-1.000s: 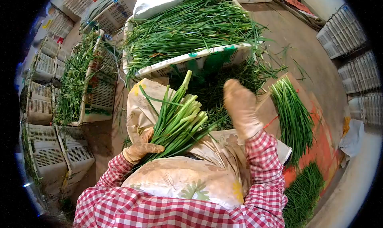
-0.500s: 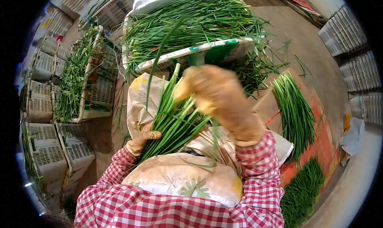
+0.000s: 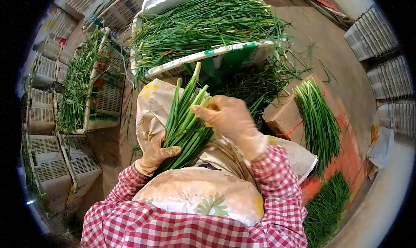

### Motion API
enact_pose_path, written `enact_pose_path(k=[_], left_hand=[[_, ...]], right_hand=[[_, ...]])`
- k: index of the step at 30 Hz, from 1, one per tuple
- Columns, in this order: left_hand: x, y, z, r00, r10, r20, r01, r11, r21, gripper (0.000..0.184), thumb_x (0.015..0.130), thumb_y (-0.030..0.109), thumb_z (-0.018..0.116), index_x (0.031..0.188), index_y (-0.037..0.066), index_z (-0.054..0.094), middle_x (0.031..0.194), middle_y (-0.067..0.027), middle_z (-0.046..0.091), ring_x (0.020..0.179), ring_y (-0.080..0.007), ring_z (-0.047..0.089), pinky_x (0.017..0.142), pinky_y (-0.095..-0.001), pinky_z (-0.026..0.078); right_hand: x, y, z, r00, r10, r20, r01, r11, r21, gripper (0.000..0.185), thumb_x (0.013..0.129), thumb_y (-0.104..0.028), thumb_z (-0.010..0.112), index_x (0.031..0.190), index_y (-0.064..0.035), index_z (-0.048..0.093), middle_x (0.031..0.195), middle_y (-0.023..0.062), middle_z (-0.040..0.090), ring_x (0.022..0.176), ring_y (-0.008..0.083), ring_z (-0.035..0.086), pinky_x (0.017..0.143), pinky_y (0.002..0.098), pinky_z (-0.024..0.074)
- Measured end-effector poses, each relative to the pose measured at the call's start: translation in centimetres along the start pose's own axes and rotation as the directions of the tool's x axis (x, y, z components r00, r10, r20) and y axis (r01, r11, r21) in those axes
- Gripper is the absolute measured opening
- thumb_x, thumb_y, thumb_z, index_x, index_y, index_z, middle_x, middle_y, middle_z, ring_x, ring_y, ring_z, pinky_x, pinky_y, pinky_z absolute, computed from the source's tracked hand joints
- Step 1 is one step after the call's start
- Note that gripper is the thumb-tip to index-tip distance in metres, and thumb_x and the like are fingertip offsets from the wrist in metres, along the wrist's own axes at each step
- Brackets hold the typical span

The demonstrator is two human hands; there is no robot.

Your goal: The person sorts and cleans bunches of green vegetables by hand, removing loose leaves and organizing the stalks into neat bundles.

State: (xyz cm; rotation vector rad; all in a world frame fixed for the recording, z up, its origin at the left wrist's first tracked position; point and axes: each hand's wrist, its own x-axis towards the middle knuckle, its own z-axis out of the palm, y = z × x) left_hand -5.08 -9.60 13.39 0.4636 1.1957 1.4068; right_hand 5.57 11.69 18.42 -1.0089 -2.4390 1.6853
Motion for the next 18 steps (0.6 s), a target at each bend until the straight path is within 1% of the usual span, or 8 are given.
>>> enact_pose_path(k=[4, 5, 8, 12, 14, 15, 16, 18], left_hand=[[0.3, -0.6, -1.6, 0.998, -0.019, 0.061, 0.022, 0.999, -0.045, 0.068, 0.082, 0.024, 0.072, 0.137, 0.001, 0.040, 0.126, -0.0062, 0.056, 0.110, -0.0139, 0.054, 0.095, -0.0275, 0.043], [0.3, -1.1, -2.5, 0.991, -0.093, 0.093, 0.111, 0.971, -0.212, 0.073, 0.080, 0.027, 0.072, 0.139, 0.002, 0.038, 0.127, -0.0069, 0.055, 0.112, -0.0142, 0.053, 0.096, -0.0279, 0.043], [-0.3, -2.4, -4.1, 0.993, -0.073, 0.087, 0.104, 0.899, -0.425, 0.076, 0.080, 0.029, 0.072, 0.140, 0.002, 0.035, 0.129, -0.0090, 0.053, 0.111, -0.0169, 0.056, 0.097, -0.0295, 0.045], [-0.9, -0.6, -3.3, 0.983, 0.171, -0.064, -0.183, 0.916, -0.356, 0.073, 0.078, 0.009, 0.073, 0.139, 0.000, 0.034, 0.127, -0.0126, 0.053, 0.104, -0.0192, 0.061, 0.089, -0.0305, 0.052], [-0.8, -1.9, -5.1, 0.999, 0.024, -0.035, -0.035, 0.926, -0.376, 0.072, 0.077, 0.005, 0.071, 0.139, 0.001, 0.034, 0.127, -0.0138, 0.053, 0.102, -0.0189, 0.061, 0.088, -0.0296, 0.052], [-0.5, -2.4, -5.2, 0.996, 0.070, -0.047, -0.082, 0.931, -0.357, 0.070, 0.078, 0.000, 0.068, 0.139, 0.002, 0.034, 0.127, -0.0146, 0.053, 0.100, -0.0180, 0.062, 0.087, -0.0282, 0.053], [-0.2, -2.9, -5.3, 0.991, 0.116, -0.059, -0.129, 0.933, -0.337, 0.069, 0.078, -0.004, 0.066, 0.139, 0.003, 0.035, 0.127, -0.0154, 0.053, 0.098, -0.0172, 0.063, 0.085, -0.0269, 0.053], [0.3, -4.9, -7.5, 0.999, 0.034, 0.038, -0.018, 0.937, -0.349, 0.067, 0.079, -0.003, 0.066, 0.139, 0.003, 0.036, 0.128, -0.0146, 0.053, 0.100, -0.0169, 0.062, 0.086, -0.0265, 0.053]], right_hand=[[0.0, 0.0, 0.1, 0.994, -0.084, 0.063, 0.066, 0.969, 0.239, 0.030, 0.090, -0.029, 0.061, 0.077, -0.0026, 0.065, 0.060, 0.0050, 0.061, 0.052, 0.0102, 0.059, 0.045, 0.0268, 0.0455], [-0.2, -0.8, -1.6, 0.987, -0.153, 0.045, 0.142, 0.972, 0.185, 0.026, 0.090, -0.024, 0.061, 0.075, -0.0023, 0.064, 0.061, 0.0053, 0.061, 0.051, 0.0090, 0.059, 0.042, 0.0246, 0.0443], [-0.1, -0.6, -6.9, 0.944, -0.180, -0.275, 0.304, 0.796, 0.523, 0.023, 0.093, -0.026, 0.060, 0.093, -0.0029, 0.063, 0.071, 0.0037, 0.063, 0.054, 0.0069, 0.058, 0.040, 0.0181, 0.0423], [1.0, 3.4, -18.3, 0.677, -0.227, -0.700, 0.394, 0.915, 0.084, 0.028, 0.093, -0.029, 0.059, 0.100, -0.0023, 0.062, 0.072, 0.0031, 0.063, 0.060, 0.0084, 0.057, 0.048, 0.0216, 0.0418], [1.9, 5.4, -18.6, 0.570, -0.199, -0.797, 0.387, 0.921, 0.047, 0.032, 0.092, -0.033, 0.059, 0.101, -0.0024, 0.062, 0.069, 0.0039, 0.063, 0.057, 0.0123, 0.058, 0.048, 0.0265, 0.0446], [2.3, 6.3, -17.3, 0.450, -0.395, -0.801, 0.031, 0.903, -0.428, 0.031, 0.093, -0.031, 0.059, 0.104, -0.0025, 0.062, 0.070, 0.0044, 0.064, 0.058, 0.0163, 0.059, 0.050, 0.0302, 0.0460], [2.6, 7.0, -16.1, 0.408, -0.593, -0.694, -0.375, 0.584, -0.720, 0.031, 0.093, -0.029, 0.059, 0.107, -0.0026, 0.062, 0.071, 0.0049, 0.064, 0.058, 0.0202, 0.060, 0.052, 0.0340, 0.0475], [1.8, 5.0, -9.4, 0.628, -0.478, -0.614, -0.021, 0.778, -0.628, 0.027, 0.093, -0.024, 0.058, 0.112, -0.0039, 0.060, 0.075, 0.0084, 0.066, 0.064, 0.0270, 0.061, 0.057, 0.0387, 0.0486]])
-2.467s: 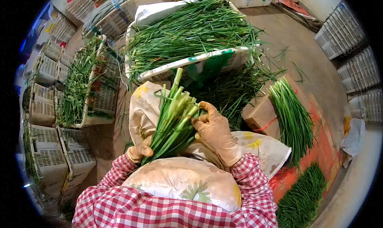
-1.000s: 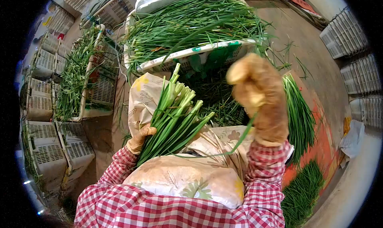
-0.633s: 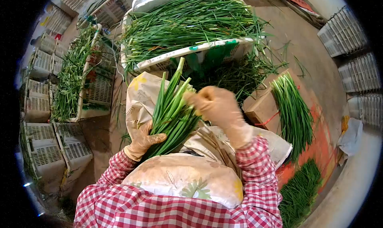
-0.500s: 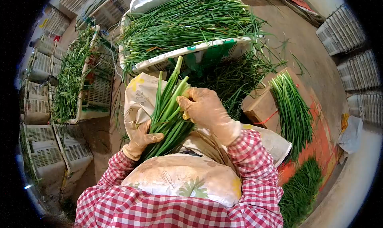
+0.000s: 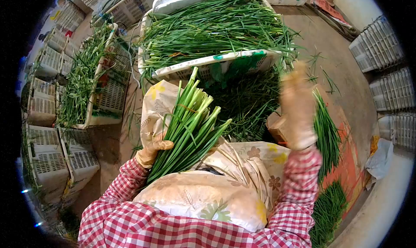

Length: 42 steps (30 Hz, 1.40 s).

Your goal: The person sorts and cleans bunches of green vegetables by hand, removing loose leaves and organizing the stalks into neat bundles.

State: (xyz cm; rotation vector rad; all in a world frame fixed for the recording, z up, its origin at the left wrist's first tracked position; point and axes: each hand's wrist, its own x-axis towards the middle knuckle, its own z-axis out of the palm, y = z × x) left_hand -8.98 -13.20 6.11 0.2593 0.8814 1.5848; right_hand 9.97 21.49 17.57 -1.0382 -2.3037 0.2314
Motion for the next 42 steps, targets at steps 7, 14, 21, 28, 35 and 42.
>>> enact_pose_path(k=[7, 14, 21, 28, 35, 42], left_hand=[[0.6, 3.3, 7.9, 0.997, -0.049, 0.056, 0.025, 0.930, 0.367, 0.072, 0.081, 0.026, 0.073, 0.138, 0.002, 0.037, 0.128, -0.0072, 0.053, 0.111, -0.0151, 0.054, 0.096, -0.0299, 0.044], [0.2, 1.1, 3.2, 0.958, -0.229, -0.173, 0.203, 0.966, -0.159, 0.045, 0.089, 0.027, 0.059, 0.125, 0.000, 0.054, 0.117, -0.0122, 0.062, 0.100, -0.0188, 0.063, 0.089, -0.0308, 0.051], [0.5, 0.3, 2.5, 0.948, -0.272, -0.167, 0.208, 0.924, -0.321, 0.036, 0.090, 0.023, 0.060, 0.117, 0.000, 0.059, 0.106, -0.0109, 0.067, 0.087, -0.0195, 0.067, 0.079, -0.0302, 0.056], [0.1, 3.6, 8.2, 0.998, -0.014, -0.066, 0.028, 0.975, 0.218, 0.063, 0.086, 0.028, 0.066, 0.138, 0.003, 0.040, 0.126, -0.0068, 0.055, 0.108, -0.0159, 0.056, 0.094, -0.0278, 0.045], [0.5, 2.7, 10.0, 0.998, -0.031, -0.059, 0.036, 0.995, 0.095, 0.063, 0.083, 0.018, 0.072, 0.136, 0.002, 0.041, 0.124, -0.0069, 0.056, 0.108, -0.0154, 0.056, 0.094, -0.0284, 0.045], [0.1, 2.4, 10.5, 0.997, 0.010, -0.078, 0.006, 0.980, 0.198, 0.061, 0.081, 0.014, 0.073, 0.133, 0.002, 0.043, 0.123, -0.0073, 0.057, 0.108, -0.0146, 0.056, 0.094, -0.0277, 0.045]], right_hand=[[-6.4, -10.3, 3.5, 0.803, -0.509, 0.310, 0.298, 0.794, 0.530, 0.025, 0.071, -0.030, 0.075, 0.079, -0.0066, 0.071, 0.065, 0.0089, 0.058, 0.066, 0.0278, 0.058, 0.062, 0.0399, 0.0444], [-6.8, -10.2, -2.7, 0.619, -0.615, 0.488, -0.186, 0.489, 0.852, 0.018, 0.080, -0.024, 0.068, 0.075, -0.0068, 0.069, 0.068, 0.0075, 0.059, 0.063, 0.0233, 0.056, 0.058, 0.0369, 0.0437], [-4.5, -2.4, -6.3, 0.858, -0.497, 0.129, -0.302, -0.287, 0.909, 0.017, 0.083, -0.014, 0.065, 0.072, -0.0073, 0.054, 0.071, 0.0018, 0.054, 0.062, 0.0145, 0.050, 0.052, 0.0306, 0.0415], [-2.2, 2.1, -0.6, 0.946, 0.135, 0.293, -0.198, 0.961, 0.196, 0.029, 0.092, -0.020, 0.056, 0.116, -0.0035, 0.058, 0.086, 0.0057, 0.065, 0.069, 0.0141, 0.060, 0.060, 0.0274, 0.0497], [-5.8, -7.8, 1.8, 0.603, -0.065, 0.795, -0.640, 0.556, 0.531, 0.029, 0.089, -0.024, 0.064, 0.101, 0.0021, 0.062, 0.078, 0.0103, 0.069, 0.058, 0.0118, 0.063, 0.052, 0.0238, 0.0503], [-7.0, -10.8, 2.9, 0.565, 0.038, 0.824, -0.674, 0.598, 0.434, 0.032, 0.083, -0.012, 0.065, 0.109, 0.0042, 0.057, 0.079, 0.0112, 0.068, 0.059, 0.0146, 0.064, 0.055, 0.0267, 0.0513]])
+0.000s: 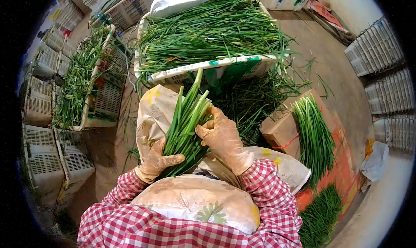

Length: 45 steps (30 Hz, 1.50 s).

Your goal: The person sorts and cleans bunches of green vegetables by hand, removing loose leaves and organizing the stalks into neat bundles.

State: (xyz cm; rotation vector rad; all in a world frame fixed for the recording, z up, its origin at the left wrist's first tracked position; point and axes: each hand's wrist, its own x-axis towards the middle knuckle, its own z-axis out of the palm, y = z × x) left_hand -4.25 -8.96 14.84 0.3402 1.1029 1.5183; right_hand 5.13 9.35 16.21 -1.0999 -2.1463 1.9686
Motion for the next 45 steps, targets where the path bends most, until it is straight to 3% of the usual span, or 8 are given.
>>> enact_pose_path(k=[7, 13, 17, 24, 27, 33, 37, 45], left_hand=[[0.2, -0.5, -0.8, 0.999, -0.032, -0.032, 0.032, 0.999, 0.000, 0.056, 0.083, 0.013, 0.072, 0.130, 0.001, 0.046, 0.120, -0.0048, 0.059, 0.104, -0.0110, 0.056, 0.091, -0.0257, 0.046], [0.2, -1.4, -1.9, 0.996, -0.086, 0.012, 0.086, 0.996, -0.001, 0.053, 0.084, 0.013, 0.071, 0.131, 0.002, 0.047, 0.119, -0.0041, 0.060, 0.101, -0.0096, 0.057, 0.091, -0.0245, 0.046], [0.4, -0.9, -1.3, 0.996, -0.059, 0.061, 0.057, 0.998, 0.036, 0.052, 0.085, 0.012, 0.069, 0.131, 0.001, 0.047, 0.122, -0.0036, 0.059, 0.104, -0.0097, 0.056, 0.092, -0.0232, 0.045], [0.6, -1.4, -2.6, 0.982, -0.071, 0.178, 0.067, 0.997, 0.028, 0.065, 0.085, 0.019, 0.070, 0.139, 0.002, 0.038, 0.131, -0.0043, 0.052, 0.114, -0.0112, 0.051, 0.098, -0.0262, 0.041], [0.5, -2.3, -3.6, 0.980, -0.051, 0.195, 0.051, 0.999, 0.007, 0.064, 0.088, 0.026, 0.066, 0.140, 0.003, 0.037, 0.130, -0.0032, 0.052, 0.112, -0.0109, 0.051, 0.097, -0.0261, 0.041], [0.7, -3.2, -4.8, 0.998, -0.063, 0.024, 0.056, 0.971, 0.233, 0.053, 0.096, 0.031, 0.054, 0.139, 0.003, 0.039, 0.123, -0.0018, 0.054, 0.107, -0.0085, 0.052, 0.094, -0.0227, 0.041], [0.0, -2.9, -3.1, 1.000, -0.011, 0.025, 0.009, 0.995, 0.099, 0.051, 0.098, 0.027, 0.049, 0.142, 0.003, 0.036, 0.129, -0.0036, 0.051, 0.113, -0.0097, 0.048, 0.098, -0.0248, 0.038], [0.3, -0.9, -2.6, 0.962, 0.072, 0.263, -0.127, 0.972, 0.197, 0.069, 0.095, 0.036, 0.055, 0.146, 0.003, 0.024, 0.142, -0.0078, 0.040, 0.127, -0.0137, 0.039, 0.105, -0.0293, 0.033]], right_hand=[[1.9, 3.4, -3.2, 0.743, -0.668, -0.030, 0.553, 0.640, -0.534, 0.024, 0.083, -0.007, 0.061, 0.107, -0.0013, 0.062, 0.072, 0.0060, 0.059, 0.061, 0.0142, 0.057, 0.059, 0.0284, 0.0468], [4.8, 0.3, -11.1, 0.669, -0.686, -0.286, 0.072, 0.443, -0.894, 0.030, 0.092, -0.023, 0.057, 0.110, 0.0006, 0.061, 0.091, 0.0128, 0.066, 0.084, 0.0226, 0.063, 0.072, 0.0358, 0.0524], [5.0, -2.8, -8.3, 0.931, -0.362, 0.044, 0.363, 0.909, -0.203, 0.063, 0.090, -0.050, 0.056, 0.118, 0.0060, 0.059, 0.113, 0.0161, 0.065, 0.102, 0.0220, 0.062, 0.092, 0.0308, 0.0451], [5.9, -5.2, -6.1, 0.908, -0.419, -0.015, 0.413, 0.887, 0.204, 0.019, 0.091, -0.019, 0.061, 0.088, -0.0031, 0.070, 0.091, 0.0085, 0.068, 0.089, 0.0152, 0.061, 0.082, 0.0293, 0.0480], [6.4, -7.3, -13.6, 0.452, -0.858, -0.245, 0.790, 0.512, -0.336, 0.038, 0.097, -0.041, 0.046, 0.110, -0.0103, 0.064, 0.091, 0.0028, 0.065, 0.085, 0.0131, 0.057, 0.081, 0.0297, 0.0430], [0.7, -14.5, -15.7, 0.205, -0.753, -0.625, 0.735, 0.540, -0.410, 0.030, 0.102, -0.019, 0.038, 0.107, 0.0014, 0.059, 0.074, -0.0040, 0.050, 0.054, 0.0058, 0.042, 0.048, 0.0173, 0.0371], [1.5, -11.2, -6.1, 0.949, -0.296, 0.108, 0.296, 0.716, -0.632, 0.038, 0.092, -0.036, 0.057, 0.102, -0.0005, 0.066, 0.101, 0.0121, 0.067, 0.088, 0.0199, 0.062, 0.075, 0.0313, 0.0503], [5.1, -5.9, -1.0, 0.817, -0.546, 0.184, 0.576, 0.792, -0.206, 0.032, 0.087, -0.038, 0.060, 0.095, -0.0080, 0.067, 0.075, 0.0061, 0.065, 0.056, 0.0162, 0.056, 0.054, 0.0301, 0.0452]])
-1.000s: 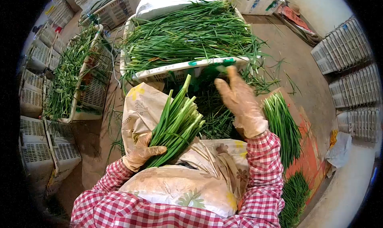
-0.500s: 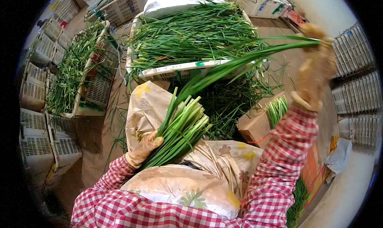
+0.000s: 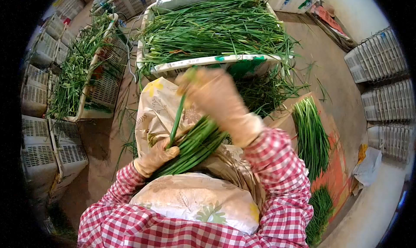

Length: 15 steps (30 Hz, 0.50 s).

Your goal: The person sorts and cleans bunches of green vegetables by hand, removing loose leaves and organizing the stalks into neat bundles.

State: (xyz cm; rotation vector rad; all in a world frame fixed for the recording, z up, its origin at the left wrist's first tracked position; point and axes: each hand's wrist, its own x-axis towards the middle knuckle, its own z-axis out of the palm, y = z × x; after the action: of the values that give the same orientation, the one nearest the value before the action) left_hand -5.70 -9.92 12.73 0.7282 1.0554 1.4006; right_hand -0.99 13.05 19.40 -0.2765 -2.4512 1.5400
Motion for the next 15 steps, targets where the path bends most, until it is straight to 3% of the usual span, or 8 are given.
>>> enact_pose_path(k=[1, 4, 5, 7, 10, 11, 12, 15], left_hand=[[0.2, -1.9, -2.0, 0.998, 0.018, 0.060, -0.018, 1.000, -0.003, 0.079, 0.091, 0.040, 0.059, 0.148, 0.005, 0.019, 0.145, -0.0096, 0.035, 0.132, -0.0148, 0.033, 0.108, -0.0301, 0.030], [-2.0, -1.5, -2.3, 0.919, 0.055, -0.390, -0.160, 0.957, -0.242, 0.068, 0.085, 0.023, 0.069, 0.141, 0.010, 0.034, 0.129, -0.0123, 0.053, 0.111, -0.0207, 0.058, 0.094, -0.0348, 0.050], [-2.0, -2.5, -2.4, 0.864, 0.125, -0.487, -0.282, 0.922, -0.264, 0.063, 0.081, 0.011, 0.072, 0.135, 0.017, 0.039, 0.117, -0.0144, 0.061, 0.097, -0.0226, 0.066, 0.082, -0.0385, 0.058], [-1.5, -1.6, -2.3, 0.856, 0.061, -0.513, -0.254, 0.914, -0.315, 0.059, 0.082, 0.010, 0.072, 0.133, 0.017, 0.043, 0.115, -0.0150, 0.062, 0.096, -0.0223, 0.066, 0.082, -0.0390, 0.058], [-0.9, -1.3, -2.1, 0.813, -0.012, -0.582, -0.231, 0.911, -0.341, 0.055, 0.081, 0.013, 0.072, 0.129, 0.003, 0.046, 0.113, -0.0113, 0.061, 0.092, -0.0183, 0.065, 0.078, -0.0308, 0.057], [-0.8, -1.8, -3.0, 0.892, -0.211, -0.399, -0.096, 0.775, -0.624, 0.045, 0.085, 0.015, 0.068, 0.125, 0.003, 0.052, 0.110, -0.0111, 0.064, 0.091, -0.0189, 0.066, 0.078, -0.0312, 0.058], [-0.5, -2.0, -3.5, 0.925, -0.348, -0.153, 0.073, 0.559, -0.826, 0.035, 0.088, 0.017, 0.064, 0.120, 0.004, 0.057, 0.107, -0.0109, 0.066, 0.090, -0.0196, 0.067, 0.079, -0.0317, 0.059], [0.8, -0.4, -2.8, 0.928, -0.292, -0.233, 0.094, 0.785, -0.612, 0.037, 0.088, 0.018, 0.065, 0.121, 0.004, 0.055, 0.099, -0.0059, 0.067, 0.082, -0.0151, 0.067, 0.072, -0.0278, 0.059]], right_hand=[[0.3, -0.3, -2.0, 0.996, -0.069, -0.053, 0.074, 0.992, 0.104, 0.031, 0.089, -0.038, 0.060, 0.097, -0.0093, 0.067, 0.075, 0.0022, 0.064, 0.052, 0.0095, 0.050, 0.049, 0.0253, 0.0421], [-0.3, 0.1, -12.2, 0.888, -0.145, -0.437, 0.292, 0.911, 0.291, 0.035, 0.094, -0.039, 0.055, 0.107, -0.0073, 0.062, 0.082, -0.0030, 0.059, 0.054, 0.0008, 0.043, 0.044, 0.0154, 0.0339], [-0.6, 0.4, -16.0, 0.789, -0.058, -0.612, 0.244, 0.943, 0.225, 0.035, 0.095, -0.039, 0.053, 0.110, -0.0080, 0.062, 0.086, -0.0023, 0.061, 0.058, 0.0025, 0.047, 0.047, 0.0159, 0.0373], [-2.4, -3.4, -18.1, 0.578, -0.274, -0.768, 0.118, 0.960, -0.254, 0.034, 0.096, -0.037, 0.053, 0.110, -0.0080, 0.063, 0.090, -0.0010, 0.063, 0.059, 0.0059, 0.052, 0.050, 0.0173, 0.0440], [-3.6, -6.7, -15.0, 0.524, -0.443, -0.728, 0.093, 0.879, -0.468, 0.029, 0.097, -0.031, 0.052, 0.110, -0.0081, 0.064, 0.088, -0.0016, 0.062, 0.064, 0.0056, 0.055, 0.054, 0.0200, 0.0473], [-4.2, -7.1, -13.7, 0.519, -0.450, -0.727, 0.098, 0.876, -0.473, 0.029, 0.097, -0.031, 0.052, 0.110, -0.0081, 0.064, 0.088, -0.0016, 0.062, 0.064, 0.0056, 0.055, 0.054, 0.0200, 0.0473], [-4.8, -6.9, -12.0, 0.720, -0.243, -0.650, -0.012, 0.932, -0.361, 0.027, 0.098, -0.031, 0.048, 0.106, -0.0094, 0.063, 0.092, 0.0006, 0.064, 0.066, 0.0070, 0.057, 0.054, 0.0214, 0.0459], [-4.9, -1.7, -8.8, 0.950, 0.090, -0.300, -0.163, 0.960, -0.229, 0.022, 0.096, -0.027, 0.052, 0.100, -0.0084, 0.063, 0.082, 0.0024, 0.066, 0.056, 0.0079, 0.052, 0.052, 0.0221, 0.0417]])
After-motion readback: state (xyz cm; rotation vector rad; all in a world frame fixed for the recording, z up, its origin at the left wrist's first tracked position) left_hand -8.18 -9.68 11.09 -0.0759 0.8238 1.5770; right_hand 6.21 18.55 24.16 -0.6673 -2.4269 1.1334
